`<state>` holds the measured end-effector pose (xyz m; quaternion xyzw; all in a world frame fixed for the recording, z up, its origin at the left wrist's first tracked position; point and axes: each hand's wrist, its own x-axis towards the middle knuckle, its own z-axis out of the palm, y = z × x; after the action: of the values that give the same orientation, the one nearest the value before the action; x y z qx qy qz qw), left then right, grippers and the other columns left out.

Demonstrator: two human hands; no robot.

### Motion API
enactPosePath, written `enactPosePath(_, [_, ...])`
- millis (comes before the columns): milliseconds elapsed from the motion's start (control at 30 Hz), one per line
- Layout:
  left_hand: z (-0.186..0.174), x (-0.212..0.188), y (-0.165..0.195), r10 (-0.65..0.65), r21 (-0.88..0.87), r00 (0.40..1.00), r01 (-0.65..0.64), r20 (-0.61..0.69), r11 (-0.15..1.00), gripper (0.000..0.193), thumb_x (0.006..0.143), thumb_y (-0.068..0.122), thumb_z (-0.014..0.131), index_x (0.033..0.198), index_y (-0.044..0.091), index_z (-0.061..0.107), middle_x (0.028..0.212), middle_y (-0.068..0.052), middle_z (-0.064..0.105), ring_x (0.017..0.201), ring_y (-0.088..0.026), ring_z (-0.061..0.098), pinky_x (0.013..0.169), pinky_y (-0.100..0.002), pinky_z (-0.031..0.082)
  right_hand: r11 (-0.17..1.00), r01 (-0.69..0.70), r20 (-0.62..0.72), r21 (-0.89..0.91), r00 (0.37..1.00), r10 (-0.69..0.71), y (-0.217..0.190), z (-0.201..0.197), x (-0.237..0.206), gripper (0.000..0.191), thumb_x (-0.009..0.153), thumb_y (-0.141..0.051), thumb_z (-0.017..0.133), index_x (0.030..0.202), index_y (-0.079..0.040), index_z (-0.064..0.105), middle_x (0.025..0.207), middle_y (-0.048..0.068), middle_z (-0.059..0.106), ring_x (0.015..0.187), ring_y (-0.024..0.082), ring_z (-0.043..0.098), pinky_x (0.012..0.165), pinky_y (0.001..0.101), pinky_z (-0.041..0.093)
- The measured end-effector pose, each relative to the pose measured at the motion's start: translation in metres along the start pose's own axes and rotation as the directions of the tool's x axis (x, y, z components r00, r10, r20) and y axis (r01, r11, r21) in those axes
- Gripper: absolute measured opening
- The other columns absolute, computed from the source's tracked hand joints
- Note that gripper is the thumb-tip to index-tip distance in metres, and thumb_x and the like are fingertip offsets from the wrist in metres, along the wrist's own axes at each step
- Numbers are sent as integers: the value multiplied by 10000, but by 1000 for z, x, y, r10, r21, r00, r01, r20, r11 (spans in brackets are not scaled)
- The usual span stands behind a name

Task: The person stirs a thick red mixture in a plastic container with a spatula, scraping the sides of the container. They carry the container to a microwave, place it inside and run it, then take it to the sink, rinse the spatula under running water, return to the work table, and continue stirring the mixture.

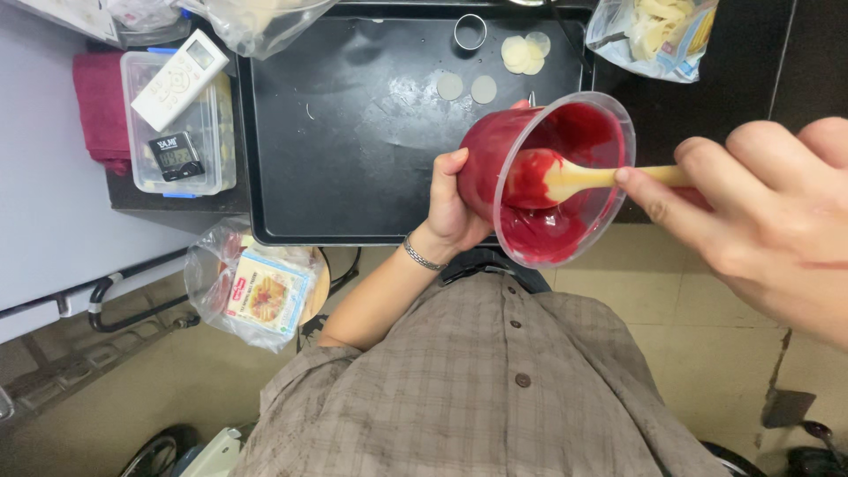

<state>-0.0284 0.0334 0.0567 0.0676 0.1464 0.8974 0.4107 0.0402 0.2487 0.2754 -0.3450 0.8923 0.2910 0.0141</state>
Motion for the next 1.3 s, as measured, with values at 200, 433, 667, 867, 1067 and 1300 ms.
enactPosePath(200, [-3,1,1,22,-2,1000,-22,15,1000,818,981,537,429,1653,106,251,1657,-142,357,1526,-335,390,1269,-536,372,1000,25,71,-6,997,-24,0,0,4,529,826,-268,673,1341,-149,698,754,-39,466,722,121,476,558,295,299])
enactPosePath(433, [-5,1,-1,26,66,1000,-27,10,997,791,978,520,433,1646,140,247,1639,-148,371,1512,-341,397,1251,-561,387,956,84,197,-282,980,-28,-6,-10,7,276,986,-262,540,1117,-155,759,713,-81,455,765,86,512,572,280,305])
enactPosePath(667, [-12,4,-8,32,36,999,-31,-40,999,773,991,499,414,1637,100,271,1648,-129,372,1509,-318,399,1256,-526,364,928,113,224,-356,974,-32,-6,-29,11,424,914,-264,547,1240,-72,737,760,5,553,777,169,539,593,299,351])
enactPosePath(867, [-34,6,-20,4,-45,994,-9,-108,999,716,1012,499,395,1600,93,346,1586,-120,443,1457,-303,442,1214,-515,393,842,247,364,-480,929,-65,-7,-43,12,388,922,-188,526,1229,6,663,804,73,600,785,222,570,644,341,402])
enactPosePath(1067, [-50,12,-32,-59,-173,984,29,-171,984,681,1048,545,364,1511,52,446,1491,-161,519,1372,-337,508,1158,-533,429,879,343,236,-332,932,-275,10,-44,7,415,866,-103,533,1197,130,622,753,154,607,762,274,594,654,368,425])
enactPosePath(1300, [-31,13,-34,-184,-212,978,159,-101,964,657,1015,531,339,1492,92,449,1464,-156,537,1349,-339,528,1134,-558,441,962,181,-115,-205,972,-207,15,-32,19,378,899,-191,605,1155,30,773,774,59,534,673,189,491,555,314,323])
